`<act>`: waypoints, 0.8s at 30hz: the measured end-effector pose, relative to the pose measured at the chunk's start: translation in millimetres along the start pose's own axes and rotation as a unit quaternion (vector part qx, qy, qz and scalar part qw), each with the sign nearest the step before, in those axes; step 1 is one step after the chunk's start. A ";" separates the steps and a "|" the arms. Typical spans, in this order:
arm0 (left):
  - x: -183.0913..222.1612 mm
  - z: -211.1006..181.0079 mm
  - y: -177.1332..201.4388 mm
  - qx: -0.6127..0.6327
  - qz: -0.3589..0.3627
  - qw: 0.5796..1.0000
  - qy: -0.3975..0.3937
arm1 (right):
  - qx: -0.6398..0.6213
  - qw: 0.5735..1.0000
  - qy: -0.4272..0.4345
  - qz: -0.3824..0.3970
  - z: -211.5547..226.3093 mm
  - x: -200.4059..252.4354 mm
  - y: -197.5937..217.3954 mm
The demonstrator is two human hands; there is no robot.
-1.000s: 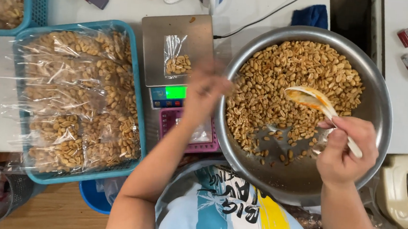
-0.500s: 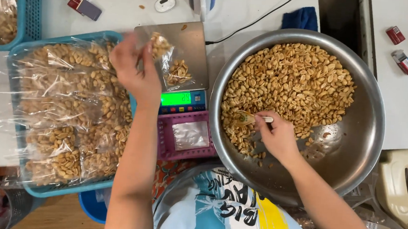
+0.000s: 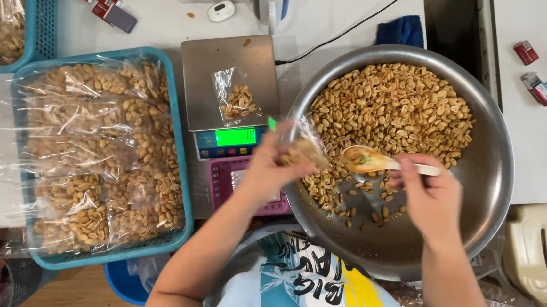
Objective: Packing roasted peanuts into small plastic bags, weighing them on a digital scale for portion control, and organizing the finished bags into a storage tray.
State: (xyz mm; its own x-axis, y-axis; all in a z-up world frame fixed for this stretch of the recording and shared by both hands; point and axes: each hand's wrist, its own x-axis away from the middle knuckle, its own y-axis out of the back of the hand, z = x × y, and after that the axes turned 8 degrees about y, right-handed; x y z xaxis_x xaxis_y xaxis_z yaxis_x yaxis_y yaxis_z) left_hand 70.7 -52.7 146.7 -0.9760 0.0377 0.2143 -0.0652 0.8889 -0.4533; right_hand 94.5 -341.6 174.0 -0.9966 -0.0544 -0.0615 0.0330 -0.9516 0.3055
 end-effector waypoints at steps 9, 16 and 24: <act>-1.5 22.6 -35.6 -0.058 0.149 0.981 0.107 | 0.047 0.991 0.103 -0.074 52.8 9.1 14.9; 3.5 2.1 -52.0 -0.224 0.164 0.949 0.150 | 0.095 0.970 0.222 -0.027 47.9 6.9 17.8; -1.2 2.0 -56.2 -0.256 0.145 0.931 0.217 | 0.148 0.866 0.462 0.120 24.3 1.3 33.6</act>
State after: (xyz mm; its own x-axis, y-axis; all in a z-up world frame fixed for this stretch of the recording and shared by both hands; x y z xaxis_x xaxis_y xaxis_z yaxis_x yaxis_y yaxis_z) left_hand 75.1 -103.6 170.2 -0.7545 0.3919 0.5264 0.4040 0.9095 -0.0980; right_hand 92.4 -366.4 207.3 -0.4745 -0.5880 -0.6551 0.0741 -0.7683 0.6359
